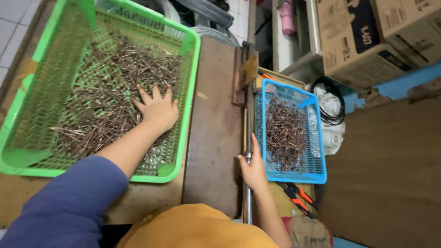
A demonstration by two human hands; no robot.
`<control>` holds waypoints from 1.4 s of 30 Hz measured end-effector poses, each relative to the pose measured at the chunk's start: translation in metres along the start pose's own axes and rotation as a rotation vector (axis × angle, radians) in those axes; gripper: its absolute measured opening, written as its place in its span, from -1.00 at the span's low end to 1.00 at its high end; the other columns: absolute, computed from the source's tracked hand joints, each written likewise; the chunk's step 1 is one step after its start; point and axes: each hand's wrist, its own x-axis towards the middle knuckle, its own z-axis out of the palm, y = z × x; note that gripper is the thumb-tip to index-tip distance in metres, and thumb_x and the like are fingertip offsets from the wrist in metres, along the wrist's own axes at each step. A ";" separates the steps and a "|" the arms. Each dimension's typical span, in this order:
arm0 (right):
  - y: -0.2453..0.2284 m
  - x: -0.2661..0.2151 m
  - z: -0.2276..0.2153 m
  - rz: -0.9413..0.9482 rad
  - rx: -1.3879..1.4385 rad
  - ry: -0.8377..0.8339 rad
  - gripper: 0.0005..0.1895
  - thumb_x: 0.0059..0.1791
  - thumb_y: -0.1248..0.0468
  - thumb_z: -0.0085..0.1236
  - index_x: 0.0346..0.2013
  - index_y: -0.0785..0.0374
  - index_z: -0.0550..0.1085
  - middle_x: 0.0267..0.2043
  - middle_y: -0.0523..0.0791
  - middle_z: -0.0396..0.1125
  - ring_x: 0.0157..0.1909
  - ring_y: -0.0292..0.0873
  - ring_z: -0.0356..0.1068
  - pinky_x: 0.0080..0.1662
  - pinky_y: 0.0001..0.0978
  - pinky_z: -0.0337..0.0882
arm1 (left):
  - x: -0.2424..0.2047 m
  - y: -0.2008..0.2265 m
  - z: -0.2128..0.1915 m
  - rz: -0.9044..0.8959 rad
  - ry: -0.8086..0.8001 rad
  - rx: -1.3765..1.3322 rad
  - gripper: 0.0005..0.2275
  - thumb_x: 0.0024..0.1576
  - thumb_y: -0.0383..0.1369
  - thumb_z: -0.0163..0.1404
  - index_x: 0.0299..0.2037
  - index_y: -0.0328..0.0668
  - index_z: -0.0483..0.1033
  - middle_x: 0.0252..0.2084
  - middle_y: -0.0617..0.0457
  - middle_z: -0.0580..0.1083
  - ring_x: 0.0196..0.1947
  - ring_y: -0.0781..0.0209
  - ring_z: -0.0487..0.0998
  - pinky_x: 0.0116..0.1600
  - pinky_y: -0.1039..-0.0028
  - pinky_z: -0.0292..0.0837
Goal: Using a manual lever-action jig to pry or process small metal pins from a basket.
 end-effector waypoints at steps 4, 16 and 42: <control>0.001 0.001 0.002 0.025 -0.007 0.009 -0.01 0.03 0.37 0.24 0.68 -0.19 0.03 0.21 0.32 0.44 0.07 0.33 0.54 0.02 0.15 0.53 | 0.027 -0.024 0.018 0.045 0.119 0.006 -0.51 0.30 -0.07 0.02 0.42 0.02 0.49 0.42 -0.23 0.38 0.52 -0.63 0.01 0.32 -0.42 0.16; 0.006 0.005 0.004 0.028 0.020 0.046 -0.01 0.02 0.40 0.26 0.68 -0.15 0.08 -0.11 0.17 0.49 -0.20 0.05 0.47 -0.16 -0.08 0.52 | 0.062 -0.099 -0.046 0.113 0.333 -0.342 -0.85 0.37 -0.33 0.19 0.06 -0.15 0.73 -0.11 -0.14 0.57 0.02 -0.22 0.63 0.10 0.04 0.56; -0.033 -0.006 0.002 0.100 -0.169 -0.013 0.05 0.03 0.24 0.32 0.70 -0.17 -0.06 0.12 0.34 0.48 0.18 0.40 0.51 0.12 0.18 0.52 | 0.068 -0.095 -0.036 0.159 0.299 -0.738 -0.82 0.40 -0.39 0.19 0.13 -0.20 0.54 -0.11 -0.20 0.63 -0.15 -0.20 0.70 -0.11 0.12 0.56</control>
